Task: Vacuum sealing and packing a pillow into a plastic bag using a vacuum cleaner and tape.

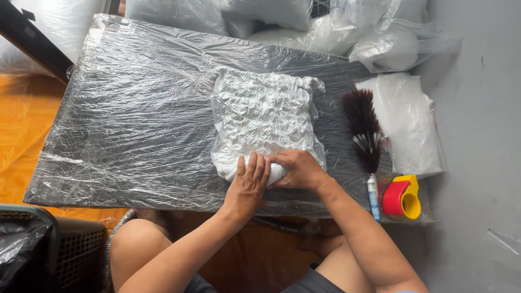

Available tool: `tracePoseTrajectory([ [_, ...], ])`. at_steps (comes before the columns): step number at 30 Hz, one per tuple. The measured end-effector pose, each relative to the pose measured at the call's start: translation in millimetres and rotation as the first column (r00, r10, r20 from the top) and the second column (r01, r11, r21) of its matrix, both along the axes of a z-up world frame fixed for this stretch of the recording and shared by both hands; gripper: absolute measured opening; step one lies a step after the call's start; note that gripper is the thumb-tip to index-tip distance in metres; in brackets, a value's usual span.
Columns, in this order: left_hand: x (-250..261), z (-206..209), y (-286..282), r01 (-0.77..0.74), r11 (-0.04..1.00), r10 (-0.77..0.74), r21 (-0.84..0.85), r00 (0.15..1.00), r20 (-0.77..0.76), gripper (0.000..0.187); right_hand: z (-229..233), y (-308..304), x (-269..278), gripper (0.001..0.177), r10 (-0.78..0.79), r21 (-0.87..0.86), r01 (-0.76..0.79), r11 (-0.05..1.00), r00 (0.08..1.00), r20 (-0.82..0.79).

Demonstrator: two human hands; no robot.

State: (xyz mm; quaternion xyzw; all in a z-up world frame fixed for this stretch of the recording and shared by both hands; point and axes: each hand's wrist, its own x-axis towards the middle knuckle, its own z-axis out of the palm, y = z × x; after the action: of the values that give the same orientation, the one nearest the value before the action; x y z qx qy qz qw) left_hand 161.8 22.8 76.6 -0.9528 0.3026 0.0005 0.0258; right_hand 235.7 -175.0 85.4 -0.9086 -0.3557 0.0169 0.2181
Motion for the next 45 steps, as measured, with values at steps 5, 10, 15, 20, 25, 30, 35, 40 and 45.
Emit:
tracePoseTrajectory([
  [5, 35, -54, 4, 0.033, 0.978, 0.018, -0.207, 0.971, 0.239, 0.104, 19, 9, 14, 0.067, -0.072, -0.005, 0.072, 0.997, 0.977, -0.201],
  [10, 56, -69, 13, 0.174, 0.943, -0.067, -0.285, 0.935, 0.348, 0.111, 17, 9, -2, 0.072, -0.081, -0.053, 0.075, 0.996, 0.990, -0.119],
  [15, 63, -76, 16, 0.153, 0.945, -0.086, -0.288, 0.969, 0.233, 0.100, -13, 3, -58, 0.102, -0.102, -0.145, 0.229, 0.962, 0.802, 0.588],
  [20, 73, -57, 16, 0.187, 0.927, -0.124, -0.324, 0.971, 0.206, 0.086, -41, -6, -53, 0.127, -0.066, -0.225, 0.331, 0.917, 0.679, 0.731],
  [25, 70, -9, 15, 0.176, 0.911, -0.117, -0.374, 0.978, 0.174, 0.078, -15, -20, -46, 0.126, -0.026, -0.255, 0.308, 0.917, 0.681, 0.732],
  [30, 30, 36, 25, 0.162, 0.904, -0.164, -0.395, 0.986, 0.030, 0.080, 25, -22, -81, 0.129, 0.057, -0.322, 0.261, 0.910, 0.691, 0.721],
  [35, -9, 43, 36, 0.120, 0.920, -0.179, -0.372, 0.976, -0.127, 0.078, 28, -18, -115, 0.121, 0.095, -0.322, 0.159, 0.933, 0.756, 0.648],
  [40, -3, 39, 42, 0.052, 0.926, -0.152, -0.373, 0.958, -0.245, 0.076, 25, -15, -108, 0.112, 0.035, -0.281, 0.096, 0.955, 0.903, 0.428],
  [45, 25, 42, 41, -0.030, 0.951, -0.111, -0.307, 0.895, -0.433, 0.085, 14, -22, -75, 0.105, -0.024, -0.143, 0.038, 0.989, 0.995, 0.100],
])
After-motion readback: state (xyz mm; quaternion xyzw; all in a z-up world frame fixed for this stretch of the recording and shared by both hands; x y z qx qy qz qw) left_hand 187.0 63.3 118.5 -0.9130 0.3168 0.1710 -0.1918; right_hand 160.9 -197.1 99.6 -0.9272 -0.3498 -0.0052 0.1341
